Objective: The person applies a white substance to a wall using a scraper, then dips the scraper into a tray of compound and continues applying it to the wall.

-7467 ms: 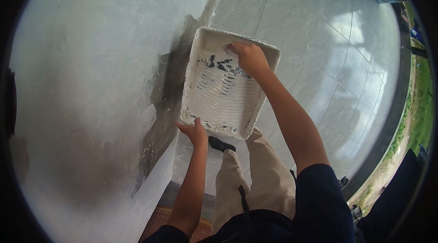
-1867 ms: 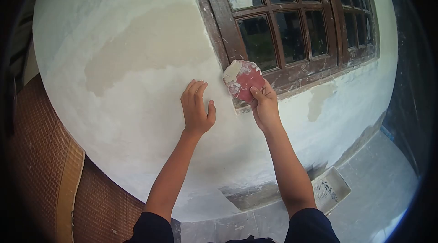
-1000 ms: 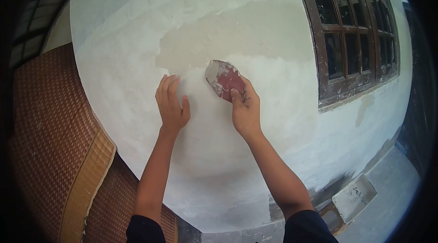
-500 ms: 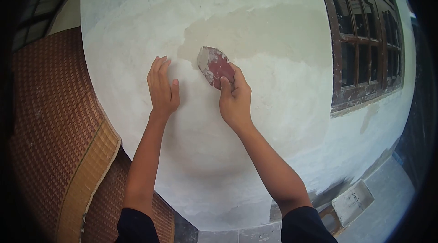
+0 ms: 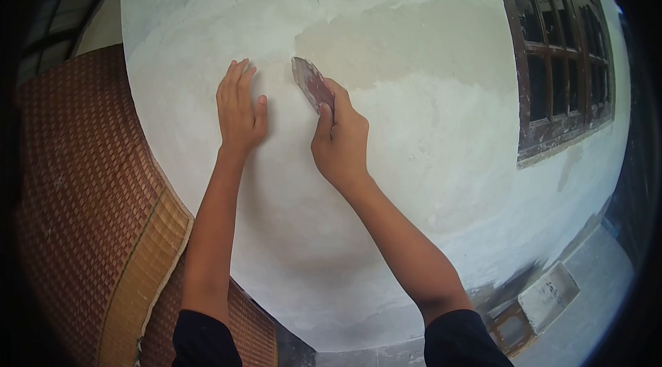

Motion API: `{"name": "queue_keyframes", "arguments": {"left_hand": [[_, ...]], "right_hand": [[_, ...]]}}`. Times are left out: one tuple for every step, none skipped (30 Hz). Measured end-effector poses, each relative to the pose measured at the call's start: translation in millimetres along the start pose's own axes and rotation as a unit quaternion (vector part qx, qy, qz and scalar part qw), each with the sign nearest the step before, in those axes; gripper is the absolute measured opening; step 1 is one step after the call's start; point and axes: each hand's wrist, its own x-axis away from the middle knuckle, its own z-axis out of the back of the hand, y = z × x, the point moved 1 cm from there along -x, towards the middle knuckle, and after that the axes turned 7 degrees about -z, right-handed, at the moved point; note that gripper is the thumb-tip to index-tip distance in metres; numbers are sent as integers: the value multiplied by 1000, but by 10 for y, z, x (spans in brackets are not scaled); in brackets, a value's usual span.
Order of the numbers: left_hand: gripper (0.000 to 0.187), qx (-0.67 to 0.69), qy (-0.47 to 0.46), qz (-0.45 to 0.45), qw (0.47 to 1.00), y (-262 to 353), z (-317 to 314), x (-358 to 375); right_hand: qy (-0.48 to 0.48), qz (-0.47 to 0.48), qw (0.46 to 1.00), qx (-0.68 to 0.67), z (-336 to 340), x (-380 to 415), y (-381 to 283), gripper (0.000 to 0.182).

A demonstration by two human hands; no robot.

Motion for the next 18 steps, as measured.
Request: {"name": "queue_keyframes", "arguments": {"left_hand": [[45,-4,18,4,1000,-95,-5,-36],[45,1,24,1,1000,-165,-6,-36],[45,6,38,12,999,-222,-15,-30],[45,10,55,21,998,-291,-22,-32],[45,14,60,17,998,-338,-33,-14],[45,10,64,17,998,-361,-36,5],[45,7,68,16,998,-383,-41,24],[45,11,71,11,997,-404,-53,39],[45,25,81,6,996,-406,-56,52],[44,39,90,2,995,-406,-58,67],[44,45,91,1,995,-416,-61,80],[44,55,107,7,993,-429,-61,93],[44,65,122,12,990,-440,-57,116],[44,69,122,10,990,-449,-61,128],[43,76,142,17,987,-460,-66,130],[43,82,163,25,983,-471,-69,134],[43,85,164,24,983,-477,-75,135],[43,96,186,46,977,-486,-78,146]], "right_hand": [[13,23,999,36,-78,-34,-66,34],[18,27,999,41,-165,-45,-114,34],[37,37,997,65,-246,-51,-154,35],[58,49,993,88,-339,-66,-190,35],[63,53,992,91,-434,-81,-193,35],[97,81,986,107,-526,-96,-172,36],[131,107,978,124,-616,-100,-153,37],[138,108,977,126,-705,-97,-139,37],[157,124,967,160,-787,-82,-127,38],[175,139,955,195,-861,-66,-116,39],[178,138,954,200,-929,-67,-98,39],[198,175,939,222,-992,-73,-89,40],[218,210,922,243,-1056,-63,-90,42],[221,208,921,246,-1120,-50,-93,42],[229,214,913,262,-1182,-45,-105,45],[237,221,904,278,-1239,-46,-114,47],[238,221,903,280,-1291,-67,-92,47],[245,218,896,299,-1343,-92,-55,48]]}}
